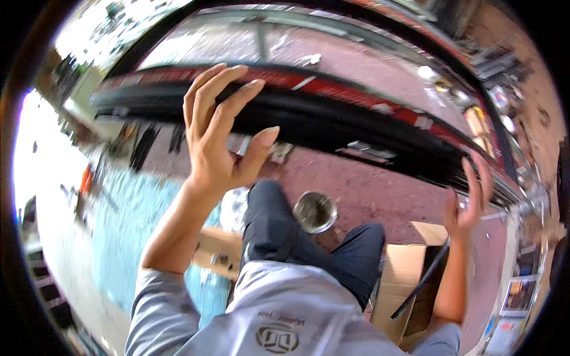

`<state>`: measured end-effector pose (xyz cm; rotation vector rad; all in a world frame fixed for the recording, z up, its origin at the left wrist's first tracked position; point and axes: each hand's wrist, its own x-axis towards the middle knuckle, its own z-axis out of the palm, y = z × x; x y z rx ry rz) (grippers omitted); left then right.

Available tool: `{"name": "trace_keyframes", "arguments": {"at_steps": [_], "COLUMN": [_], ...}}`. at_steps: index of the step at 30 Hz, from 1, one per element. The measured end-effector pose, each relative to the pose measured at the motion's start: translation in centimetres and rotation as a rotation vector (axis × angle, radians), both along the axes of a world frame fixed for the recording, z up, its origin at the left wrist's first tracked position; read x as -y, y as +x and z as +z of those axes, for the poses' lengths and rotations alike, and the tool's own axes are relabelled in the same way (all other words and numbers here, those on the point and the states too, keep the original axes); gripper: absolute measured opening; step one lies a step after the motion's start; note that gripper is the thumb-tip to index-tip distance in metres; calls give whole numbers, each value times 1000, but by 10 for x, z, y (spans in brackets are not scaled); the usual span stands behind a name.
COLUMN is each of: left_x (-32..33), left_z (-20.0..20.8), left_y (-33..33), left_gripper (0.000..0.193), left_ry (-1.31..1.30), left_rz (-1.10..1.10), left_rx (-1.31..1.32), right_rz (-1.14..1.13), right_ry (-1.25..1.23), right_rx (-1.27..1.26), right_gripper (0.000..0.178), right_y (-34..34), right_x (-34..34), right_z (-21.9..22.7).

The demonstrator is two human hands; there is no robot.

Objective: The person assembles a window frame by inserting black rubber seals into the frame grooves and then attaching a metal locking mechanism using an Allen key. The person works while sitting on the floor in a workshop.

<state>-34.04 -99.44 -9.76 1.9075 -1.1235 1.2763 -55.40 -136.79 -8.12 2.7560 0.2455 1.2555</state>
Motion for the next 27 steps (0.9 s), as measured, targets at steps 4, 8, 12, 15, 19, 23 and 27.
{"name": "trace_keyframes", "arguments": {"at_steps": [4, 8, 12, 15, 19, 23, 27], "left_x": [-74, -156, -234, -278, -308, -300, -310], "left_z": [-82, -190, -321, -401, -451, -444, -477], "left_y": [-20, -63, -129, -186, -232, -221, -190], "left_gripper": [31, 23, 10, 16, 27, 37, 46], "left_ry": [-97, 55, 45, 52, 231, 245, 163], "left_rz": [149, 369, 610, 747, 877, 1052, 1140], "left_rx": [-78, -514, -1065, -1458, -1746, -1677, -1503], "right_rz": [214, 259, 110, 8, -165, -266, -309], "right_ry": [20, 354, 493, 564, 569, 681, 705], "right_rx": [-77, -389, -576, -650, -751, -819, -834], "right_gripper": [32, 17, 7, 13, 21, 26, 27], "right_y": [-46, -54, -47, -54, -71, -102, -103], "right_x": [-40, -72, -71, -59, -39, -25, -28], "right_z": [-71, -163, -252, -290, -322, -348, -350]}}
